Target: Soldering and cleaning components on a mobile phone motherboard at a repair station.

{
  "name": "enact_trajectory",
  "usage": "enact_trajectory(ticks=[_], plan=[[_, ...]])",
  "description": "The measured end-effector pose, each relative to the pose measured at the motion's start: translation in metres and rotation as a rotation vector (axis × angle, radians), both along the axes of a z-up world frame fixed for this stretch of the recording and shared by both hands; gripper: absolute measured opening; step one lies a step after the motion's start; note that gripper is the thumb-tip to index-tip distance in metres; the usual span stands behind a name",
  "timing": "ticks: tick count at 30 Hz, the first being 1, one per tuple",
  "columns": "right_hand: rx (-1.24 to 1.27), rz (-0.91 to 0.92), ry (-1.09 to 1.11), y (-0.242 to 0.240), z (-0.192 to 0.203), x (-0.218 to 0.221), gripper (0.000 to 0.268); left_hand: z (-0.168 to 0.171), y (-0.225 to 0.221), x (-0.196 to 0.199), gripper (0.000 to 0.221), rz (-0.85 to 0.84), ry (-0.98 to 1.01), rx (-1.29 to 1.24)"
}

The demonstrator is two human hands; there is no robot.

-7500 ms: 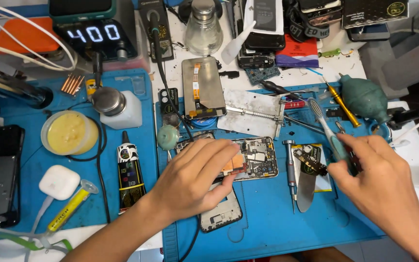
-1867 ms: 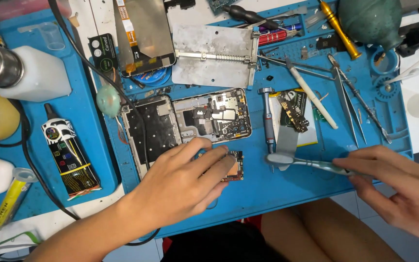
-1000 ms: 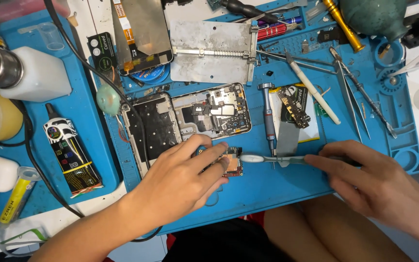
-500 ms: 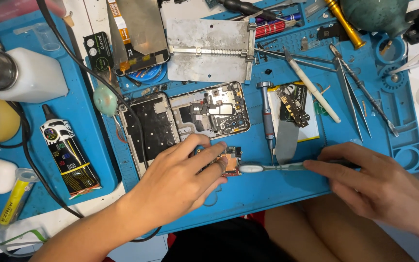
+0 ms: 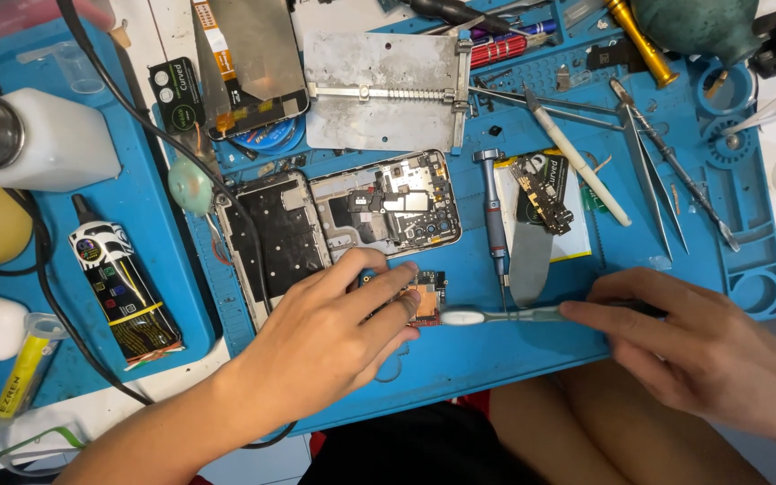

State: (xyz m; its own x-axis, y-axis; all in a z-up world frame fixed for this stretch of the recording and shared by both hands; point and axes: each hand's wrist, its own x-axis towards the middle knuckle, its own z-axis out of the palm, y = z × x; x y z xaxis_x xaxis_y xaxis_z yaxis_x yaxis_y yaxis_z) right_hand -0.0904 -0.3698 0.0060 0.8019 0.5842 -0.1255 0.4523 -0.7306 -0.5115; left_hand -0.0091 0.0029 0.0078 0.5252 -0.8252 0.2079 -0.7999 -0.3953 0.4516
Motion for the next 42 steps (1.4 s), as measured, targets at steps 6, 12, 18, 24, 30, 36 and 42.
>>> enact_trajectory(ticks=[6,12,18,24,30,36,42], plan=[[-0.055,-0.077,-0.061,0.007,0.001,0.004,0.042,0.001,0.000,0.000,0.025,-0.001,0.003,0.011],[-0.036,0.002,0.027,-0.005,-0.003,-0.002,0.046,0.001,-0.001,0.000,0.025,0.005,0.025,0.001],[-0.030,-0.017,-0.035,0.003,-0.005,0.001,0.044,0.002,-0.001,0.000,0.025,0.004,0.031,0.009],[0.044,-0.064,-0.012,0.009,0.010,0.003,0.041,0.002,-0.001,0.000,0.026,0.009,0.031,0.007],[0.012,-0.026,0.081,-0.001,0.002,-0.004,0.045,0.003,-0.001,-0.001,0.023,0.010,0.045,-0.004],[0.050,-0.044,0.073,0.005,0.001,-0.002,0.044,0.004,-0.001,-0.001,0.024,0.011,0.032,-0.005],[-0.012,-0.056,0.017,0.006,0.005,-0.002,0.044,0.003,-0.001,-0.001,0.024,0.011,0.039,-0.016]])
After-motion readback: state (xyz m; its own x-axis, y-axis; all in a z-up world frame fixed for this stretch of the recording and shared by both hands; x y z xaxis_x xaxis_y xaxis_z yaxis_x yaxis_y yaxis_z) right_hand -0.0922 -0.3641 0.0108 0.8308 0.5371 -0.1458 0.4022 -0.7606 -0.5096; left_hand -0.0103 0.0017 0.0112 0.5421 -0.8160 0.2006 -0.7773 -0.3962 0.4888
